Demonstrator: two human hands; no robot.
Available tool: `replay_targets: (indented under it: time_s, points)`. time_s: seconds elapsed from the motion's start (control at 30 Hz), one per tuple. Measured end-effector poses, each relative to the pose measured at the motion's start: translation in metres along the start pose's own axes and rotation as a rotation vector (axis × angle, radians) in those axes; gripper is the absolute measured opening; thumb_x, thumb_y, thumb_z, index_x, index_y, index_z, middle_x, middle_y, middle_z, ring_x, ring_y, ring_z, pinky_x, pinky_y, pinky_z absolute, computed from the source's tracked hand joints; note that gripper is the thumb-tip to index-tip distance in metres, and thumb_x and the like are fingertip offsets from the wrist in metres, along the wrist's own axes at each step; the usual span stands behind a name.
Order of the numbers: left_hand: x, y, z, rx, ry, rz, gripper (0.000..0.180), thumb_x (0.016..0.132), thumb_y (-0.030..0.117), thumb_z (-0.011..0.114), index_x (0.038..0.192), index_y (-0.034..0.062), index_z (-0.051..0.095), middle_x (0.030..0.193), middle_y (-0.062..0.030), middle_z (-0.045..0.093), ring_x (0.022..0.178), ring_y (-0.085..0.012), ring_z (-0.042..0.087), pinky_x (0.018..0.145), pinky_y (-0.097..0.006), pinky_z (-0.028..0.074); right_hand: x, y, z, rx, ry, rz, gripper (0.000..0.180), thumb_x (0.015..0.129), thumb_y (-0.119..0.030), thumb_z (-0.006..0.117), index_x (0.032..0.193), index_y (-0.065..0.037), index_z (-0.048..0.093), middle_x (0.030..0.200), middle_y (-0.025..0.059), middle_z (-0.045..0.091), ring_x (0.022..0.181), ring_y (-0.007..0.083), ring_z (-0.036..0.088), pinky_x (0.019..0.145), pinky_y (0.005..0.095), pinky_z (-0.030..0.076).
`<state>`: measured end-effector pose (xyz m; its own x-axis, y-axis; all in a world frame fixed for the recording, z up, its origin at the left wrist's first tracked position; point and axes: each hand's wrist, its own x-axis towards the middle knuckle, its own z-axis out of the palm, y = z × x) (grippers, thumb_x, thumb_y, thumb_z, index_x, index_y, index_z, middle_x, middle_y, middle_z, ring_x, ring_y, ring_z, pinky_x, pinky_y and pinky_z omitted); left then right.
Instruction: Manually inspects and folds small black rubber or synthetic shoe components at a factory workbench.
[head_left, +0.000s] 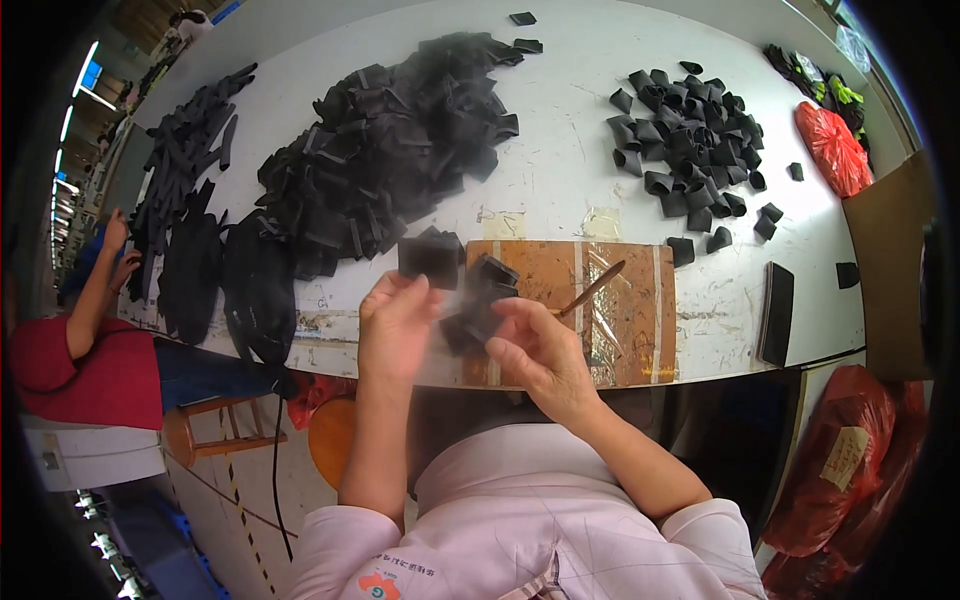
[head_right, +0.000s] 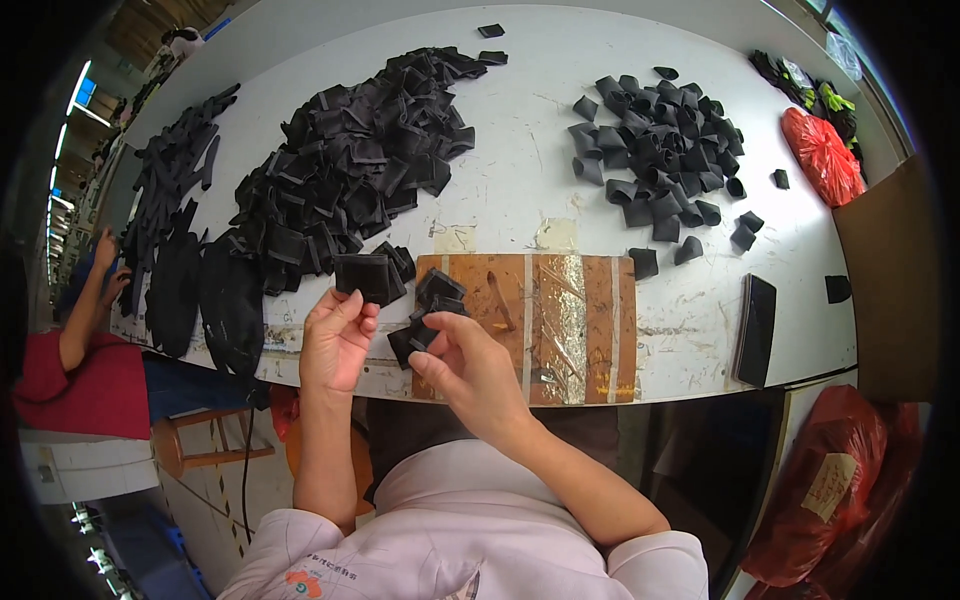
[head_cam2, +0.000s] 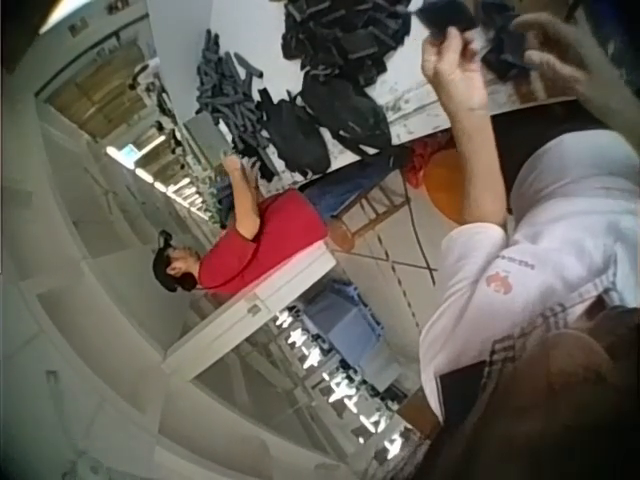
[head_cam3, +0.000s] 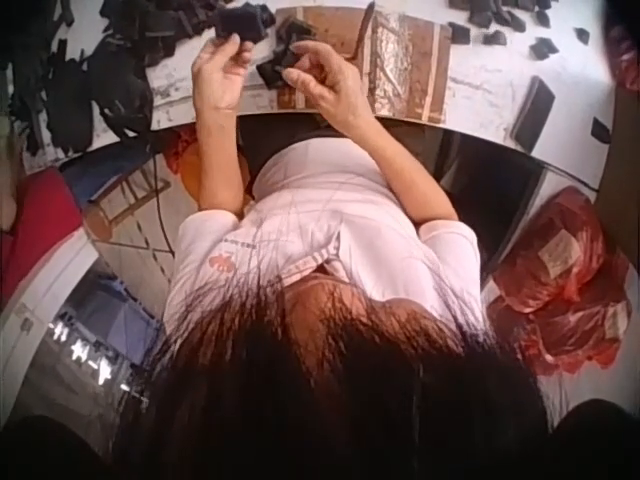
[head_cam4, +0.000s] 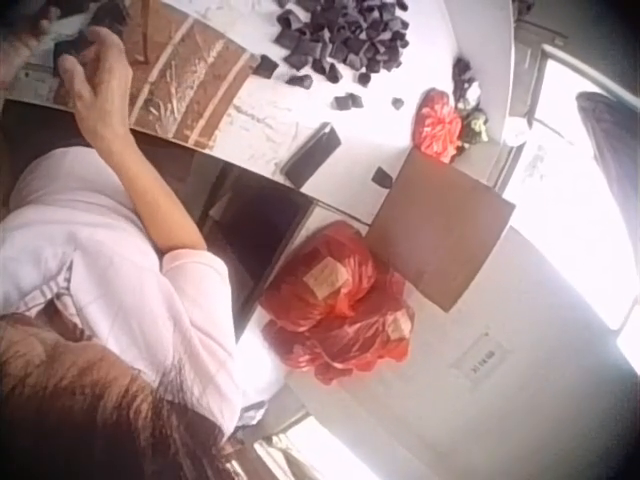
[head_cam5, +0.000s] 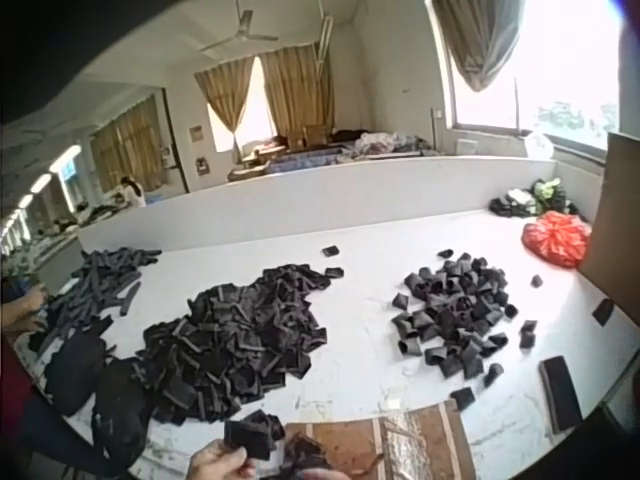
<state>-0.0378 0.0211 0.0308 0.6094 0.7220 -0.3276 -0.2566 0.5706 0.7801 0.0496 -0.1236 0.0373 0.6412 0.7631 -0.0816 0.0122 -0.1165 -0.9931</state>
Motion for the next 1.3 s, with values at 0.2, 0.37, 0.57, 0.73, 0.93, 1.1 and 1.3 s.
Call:
replay_targets:
  time_s: [0.2, 0.37, 0.57, 0.73, 0.93, 1.1, 1.3]
  points:
    - [-0.043, -0.025, 0.02, -0.082, -0.273, -0.177, 0.024, 0.078, 0.008, 0.059, 0.101, 0.0005, 0.055, 0.095, -0.0101, 0.06, 0.085, -0.018, 0.059, 0.078, -0.03, 0.048, 0.004, 0.009, -0.001, 0.123, 0.187, -0.263, 0.01, 0.075, -0.001, 0.061, 0.085, -0.001, 0.059, 0.074, 0.0075, 0.052, 0.066, 0.0183, 0.052, 0.059, 0.0272, 0.042]
    - [-0.039, 0.003, 0.02, 0.015, -0.474, -0.237, 0.038, 0.079, 0.027, 0.059, 0.104, -0.001, 0.051, 0.096, -0.0112, 0.057, 0.083, -0.0164, 0.057, 0.074, -0.029, 0.047, -0.004, -0.027, -0.045, -0.04, -0.238, -0.08, 0.006, 0.081, -0.002, 0.052, 0.085, 0.002, 0.055, 0.071, 0.0091, 0.049, 0.067, 0.0204, 0.052, 0.058, 0.0289, 0.043]
    - [-0.042, 0.019, 0.038, 0.419, -0.613, -0.237, 0.009, 0.079, 0.002, 0.06, 0.086, -0.0026, 0.058, 0.074, -0.0026, 0.06, 0.065, -0.0062, 0.056, 0.061, -0.017, 0.047, 0.0, -0.037, -0.066, -0.123, -0.507, -0.019, 0.012, 0.083, -0.008, 0.051, 0.082, 0.003, 0.053, 0.067, 0.0128, 0.048, 0.064, 0.0236, 0.051, 0.057, 0.0335, 0.041]
    - [-0.046, 0.023, 0.038, 0.471, -0.675, -0.214, 0.011, 0.078, 0.002, 0.062, 0.086, -0.0036, 0.059, 0.077, -0.0036, 0.061, 0.068, -0.0068, 0.057, 0.064, -0.019, 0.048, 0.004, -0.044, -0.068, -0.194, -0.589, -0.037, 0.014, 0.081, -0.01, 0.053, 0.086, 0.002, 0.056, 0.07, 0.0138, 0.053, 0.066, 0.028, 0.052, 0.062, 0.0346, 0.042]
    - [-0.046, 0.026, 0.036, 0.572, -0.668, -0.221, 0.01, 0.079, 0.001, 0.057, 0.087, -0.0048, 0.058, 0.078, -0.0051, 0.061, 0.073, -0.0093, 0.056, 0.067, -0.023, 0.046, 0.007, -0.036, -0.067, -0.226, -0.619, -0.068, 0.018, 0.082, -0.013, 0.053, 0.089, 0.002, 0.058, 0.073, 0.0143, 0.055, 0.07, 0.0291, 0.053, 0.065, 0.0356, 0.042]
    - [-0.049, 0.023, 0.037, 0.715, -0.578, -0.178, 0.01, 0.078, 0.0, 0.056, 0.086, -0.0047, 0.058, 0.076, -0.005, 0.061, 0.071, -0.0088, 0.056, 0.064, -0.023, 0.046, 0.009, -0.042, -0.065, -0.363, -0.641, -0.049, 0.018, 0.081, -0.014, 0.052, 0.087, 0.002, 0.057, 0.077, 0.0164, 0.057, 0.075, 0.0317, 0.055, 0.067, 0.0374, 0.043]
    - [-0.052, 0.012, 0.039, 0.916, -0.538, -0.013, 0.005, 0.076, -0.004, 0.055, 0.081, -0.0044, 0.058, 0.07, -0.002, 0.059, 0.062, -0.0043, 0.055, 0.056, -0.018, 0.046, 0.002, -0.035, -0.058, -0.538, -0.522, -0.193, 0.019, 0.079, -0.014, 0.051, 0.084, 0.003, 0.057, 0.079, 0.0188, 0.057, 0.08, 0.0334, 0.056, 0.069, 0.0416, 0.043]
